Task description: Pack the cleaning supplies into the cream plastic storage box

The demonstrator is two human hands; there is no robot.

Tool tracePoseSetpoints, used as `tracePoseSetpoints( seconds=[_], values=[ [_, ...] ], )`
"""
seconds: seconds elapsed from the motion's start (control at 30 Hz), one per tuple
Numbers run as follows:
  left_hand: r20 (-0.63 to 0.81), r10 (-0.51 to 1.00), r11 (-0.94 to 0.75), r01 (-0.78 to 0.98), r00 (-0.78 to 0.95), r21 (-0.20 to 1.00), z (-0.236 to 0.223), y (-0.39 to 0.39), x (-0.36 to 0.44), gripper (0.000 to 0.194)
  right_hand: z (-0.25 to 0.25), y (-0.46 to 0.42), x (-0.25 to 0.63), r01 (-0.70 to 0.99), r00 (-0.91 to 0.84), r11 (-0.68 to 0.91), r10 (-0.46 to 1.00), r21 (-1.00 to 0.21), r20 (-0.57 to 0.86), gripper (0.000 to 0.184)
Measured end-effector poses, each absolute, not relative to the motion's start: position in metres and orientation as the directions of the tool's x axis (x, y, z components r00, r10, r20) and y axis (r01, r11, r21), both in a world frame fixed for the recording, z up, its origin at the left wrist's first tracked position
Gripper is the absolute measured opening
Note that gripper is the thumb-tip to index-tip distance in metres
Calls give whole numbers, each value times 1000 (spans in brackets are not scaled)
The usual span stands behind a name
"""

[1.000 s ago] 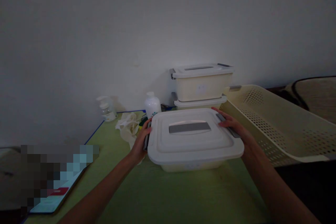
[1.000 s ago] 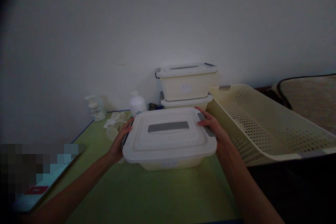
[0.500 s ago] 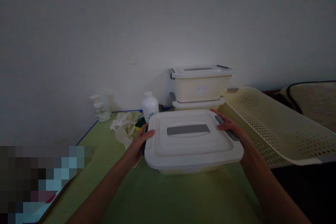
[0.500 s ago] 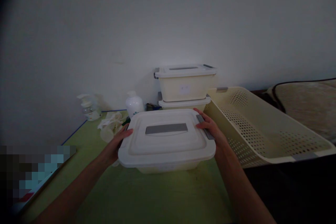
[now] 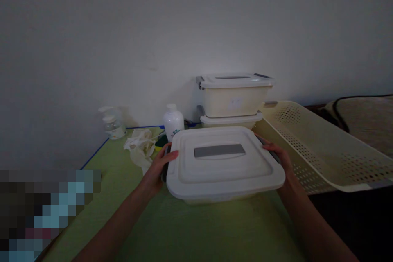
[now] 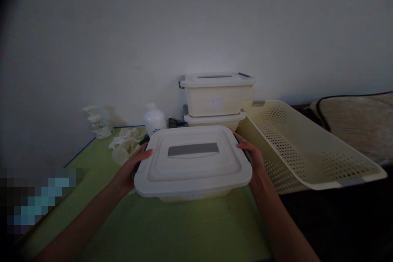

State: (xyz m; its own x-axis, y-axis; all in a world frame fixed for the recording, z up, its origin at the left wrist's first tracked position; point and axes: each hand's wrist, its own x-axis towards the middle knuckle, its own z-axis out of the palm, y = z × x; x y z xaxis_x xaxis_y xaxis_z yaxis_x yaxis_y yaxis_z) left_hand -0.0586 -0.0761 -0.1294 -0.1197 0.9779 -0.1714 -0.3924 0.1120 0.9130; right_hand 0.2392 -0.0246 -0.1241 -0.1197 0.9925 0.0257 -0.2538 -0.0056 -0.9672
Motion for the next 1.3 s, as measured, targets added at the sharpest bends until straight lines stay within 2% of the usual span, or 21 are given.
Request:
tracePoseSetpoints(
  seconds=[0.27,0.63,0.8,1.0,1.1,1.2,1.3],
  values=[
    [-169,977,99,-420,-132,902,-133,-78,-57,60,-139,-22,241,-269,-25,51,998,-962,60,48],
    [-99,987,45,-385,-123,922,-143,-76,-61,57,-140,-21,242,-185,5,109,994,-977,110,51],
    [-85,987,37,-319,-137,947,-140,-76,-60,54,-136,-21,243,-137,23,135,991,-981,133,44],
    [-38,977,3,-161,-210,987,-139,-85,-81,49,-122,-30,252,0,42,199,979,-980,199,29],
    [166,950,-163,36,-265,986,-137,-101,-96,46,-110,-48,261,103,59,263,961,-959,270,28],
    [346,924,-301,248,-164,921,-136,-122,-104,38,-102,-72,270,232,50,309,943,-922,329,32],
    [366,930,-332,357,-29,873,-138,-138,-100,48,-108,-90,275,414,-14,339,930,-845,366,42]
  ],
)
